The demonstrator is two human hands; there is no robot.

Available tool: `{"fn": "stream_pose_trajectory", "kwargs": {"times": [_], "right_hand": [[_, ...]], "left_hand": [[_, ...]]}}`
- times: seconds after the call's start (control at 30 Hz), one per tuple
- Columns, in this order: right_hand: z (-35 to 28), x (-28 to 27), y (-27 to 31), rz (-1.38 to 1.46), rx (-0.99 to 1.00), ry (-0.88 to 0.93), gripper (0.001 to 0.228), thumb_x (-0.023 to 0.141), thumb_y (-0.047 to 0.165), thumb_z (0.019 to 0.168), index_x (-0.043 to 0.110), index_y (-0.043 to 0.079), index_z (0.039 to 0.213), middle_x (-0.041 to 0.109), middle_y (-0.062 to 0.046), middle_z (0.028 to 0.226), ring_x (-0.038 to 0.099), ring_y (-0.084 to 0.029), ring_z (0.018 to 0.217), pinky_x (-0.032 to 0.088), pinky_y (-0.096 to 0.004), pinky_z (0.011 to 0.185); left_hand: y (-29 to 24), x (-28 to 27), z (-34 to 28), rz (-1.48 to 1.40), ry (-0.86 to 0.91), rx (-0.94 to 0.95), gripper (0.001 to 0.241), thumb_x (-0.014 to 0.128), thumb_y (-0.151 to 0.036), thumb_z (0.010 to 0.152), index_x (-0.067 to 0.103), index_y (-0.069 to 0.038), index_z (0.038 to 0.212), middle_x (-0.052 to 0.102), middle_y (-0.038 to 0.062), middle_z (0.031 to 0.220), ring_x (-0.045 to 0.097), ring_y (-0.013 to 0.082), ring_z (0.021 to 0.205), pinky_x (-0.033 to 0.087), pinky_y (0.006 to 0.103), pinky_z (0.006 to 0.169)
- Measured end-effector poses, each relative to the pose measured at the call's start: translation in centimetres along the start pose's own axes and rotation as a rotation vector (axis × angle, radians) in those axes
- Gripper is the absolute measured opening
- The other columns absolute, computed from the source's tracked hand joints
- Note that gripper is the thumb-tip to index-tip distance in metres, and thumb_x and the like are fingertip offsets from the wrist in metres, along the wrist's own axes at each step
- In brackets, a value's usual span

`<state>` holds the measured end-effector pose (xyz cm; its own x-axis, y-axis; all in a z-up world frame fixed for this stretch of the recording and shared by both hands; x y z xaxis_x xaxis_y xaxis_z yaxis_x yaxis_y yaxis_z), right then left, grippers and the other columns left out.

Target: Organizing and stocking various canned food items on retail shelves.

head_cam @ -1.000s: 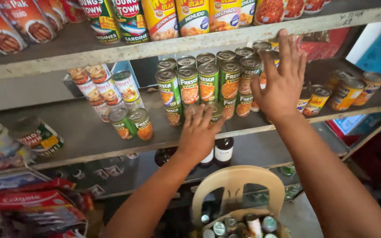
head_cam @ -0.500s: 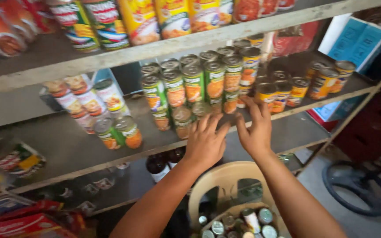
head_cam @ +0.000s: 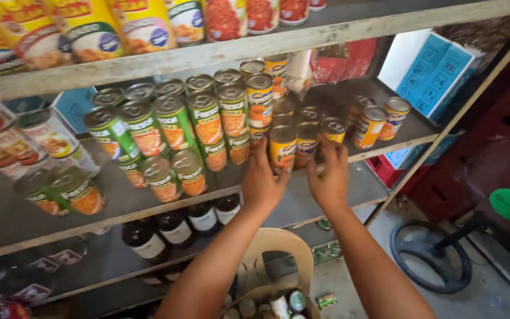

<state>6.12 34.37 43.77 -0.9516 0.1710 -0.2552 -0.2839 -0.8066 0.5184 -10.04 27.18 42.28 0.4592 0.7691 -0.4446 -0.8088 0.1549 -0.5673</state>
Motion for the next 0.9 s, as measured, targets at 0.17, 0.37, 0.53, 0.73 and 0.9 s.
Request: {"fn": "stream_pose_trajectory", "kwargs": {"times": [0.17,0.37,0.53,0.73,0.9], "right_hand": [[1.8,1.0,0.1,0.063,0.177,0.104,0.062,0.079,0.014,0.083,0.053,0.008,0.139,0.056,-0.021,0.126,0.066,-0.037,0.101,0.056,-0.043,0.083],[1.2,2.0,-0.9,0.053,0.016,-0.006,0.055,0.083,0.014,0.084,0.054,0.005,0.129,0.063,-0.021,0.119,0.063,-0.041,0.104,0.053,-0.044,0.082],[0.0,2.0,-1.8,0.201,0.016,-0.02,0.054,0.084,0.008,0.083,0.054,0.006,0.128,0.062,-0.017,0.116,0.067,-0.031,0.097,0.056,-0.038,0.078],[0.3,-1.0,0.3,0.418,-0.128,-0.109,0.052,0.08,0.002,0.088,0.05,0.002,0.13,0.053,-0.016,0.13,0.064,-0.026,0.114,0.062,-0.034,0.087],[2.3,-5.5,3.3,0.393,-0.192,-0.156,0.053,0.083,0.003,0.084,0.051,0.001,0.127,0.05,-0.016,0.134,0.057,-0.027,0.124,0.06,-0.034,0.088]], "left_hand": [[-0.2,1.9,1.6,0.021,0.125,-0.339,0.093,0.078,-0.036,0.079,0.029,-0.007,0.154,0.068,0.027,0.12,0.066,0.0446,0.11,0.054,0.0523,0.087],[-1.1,1.1,1.3,-0.061,-0.069,-0.105,0.084,0.083,-0.027,0.076,0.041,-0.004,0.145,0.066,0.027,0.121,0.066,0.0468,0.106,0.056,0.0516,0.081],[-1.9,-0.2,0.7,-0.072,-0.117,0.041,0.079,0.085,-0.024,0.079,0.043,0.001,0.141,0.06,0.03,0.13,0.06,0.0494,0.118,0.053,0.0504,0.092],[-4.9,-2.0,0.1,-0.091,-0.082,0.125,0.075,0.085,-0.025,0.078,0.048,0.0,0.139,0.063,0.024,0.129,0.063,0.0436,0.119,0.052,0.0484,0.096],[-10.8,-5.5,0.6,-0.089,-0.117,0.326,0.084,0.085,-0.029,0.084,0.042,0.003,0.149,0.062,0.023,0.133,0.063,0.0406,0.123,0.051,0.0474,0.102]]}}
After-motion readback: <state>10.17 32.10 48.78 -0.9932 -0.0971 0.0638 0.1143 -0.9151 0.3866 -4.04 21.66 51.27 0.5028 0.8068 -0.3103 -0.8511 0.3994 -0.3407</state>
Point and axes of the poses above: each hand's wrist, its own z-axis towards the middle knuckle, its own x-axis out of the palm, y = z × x, the point moved 6 cm from there along z, towards the middle knuckle
